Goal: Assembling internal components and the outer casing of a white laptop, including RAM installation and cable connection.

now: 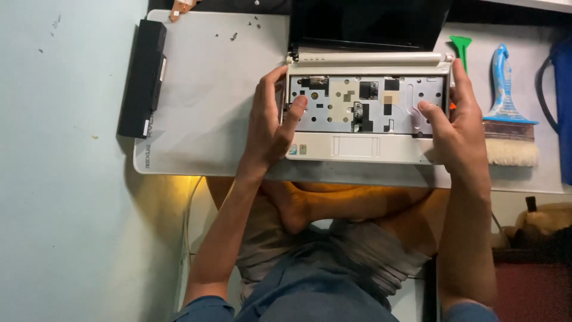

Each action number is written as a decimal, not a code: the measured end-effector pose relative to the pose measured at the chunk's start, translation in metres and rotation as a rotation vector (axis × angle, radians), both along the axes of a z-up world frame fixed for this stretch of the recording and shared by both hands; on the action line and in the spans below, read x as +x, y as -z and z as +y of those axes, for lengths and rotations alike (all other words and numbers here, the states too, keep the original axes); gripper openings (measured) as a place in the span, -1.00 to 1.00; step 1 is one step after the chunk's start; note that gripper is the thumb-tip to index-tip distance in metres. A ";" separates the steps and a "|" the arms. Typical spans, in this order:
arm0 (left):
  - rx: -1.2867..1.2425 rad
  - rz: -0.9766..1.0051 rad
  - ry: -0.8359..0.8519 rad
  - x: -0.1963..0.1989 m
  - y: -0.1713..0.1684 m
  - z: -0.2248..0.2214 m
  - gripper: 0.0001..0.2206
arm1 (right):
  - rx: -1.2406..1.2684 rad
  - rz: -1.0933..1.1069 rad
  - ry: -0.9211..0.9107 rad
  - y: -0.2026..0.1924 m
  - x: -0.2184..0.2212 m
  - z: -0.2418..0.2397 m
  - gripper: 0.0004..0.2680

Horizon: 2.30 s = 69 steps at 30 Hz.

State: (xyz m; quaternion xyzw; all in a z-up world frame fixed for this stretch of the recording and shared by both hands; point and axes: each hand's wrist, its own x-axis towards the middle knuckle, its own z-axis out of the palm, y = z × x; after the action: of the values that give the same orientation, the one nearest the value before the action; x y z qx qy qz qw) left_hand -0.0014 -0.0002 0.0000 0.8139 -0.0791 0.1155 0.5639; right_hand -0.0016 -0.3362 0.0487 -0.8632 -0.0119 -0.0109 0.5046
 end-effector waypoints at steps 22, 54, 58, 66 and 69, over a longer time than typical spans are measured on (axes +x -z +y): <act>-0.228 0.136 0.110 0.007 0.006 0.010 -0.31 | -1.044 0.376 -0.152 -0.044 0.049 0.016 -0.38; 1.257 0.005 0.282 0.038 -0.017 -0.012 0.05 | -0.861 -0.218 -0.315 0.039 0.019 0.015 -0.15; 1.129 -0.058 0.353 0.047 -0.003 -0.013 0.03 | -0.863 -0.173 -0.389 0.035 0.028 0.016 -0.11; 1.051 -0.104 0.331 0.047 -0.001 -0.011 -0.01 | -0.706 -0.214 -0.300 0.027 0.024 0.023 -0.32; 1.039 -0.120 0.306 0.044 0.006 -0.009 -0.03 | -0.789 -0.401 -0.029 0.033 0.012 0.016 -0.48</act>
State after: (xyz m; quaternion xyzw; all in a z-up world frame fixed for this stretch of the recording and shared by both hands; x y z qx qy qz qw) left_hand 0.0423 -0.0088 -0.0064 0.9566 -0.2755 0.0239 0.0923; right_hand 0.0104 -0.3203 0.0155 -0.9703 -0.1251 -0.1658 0.1242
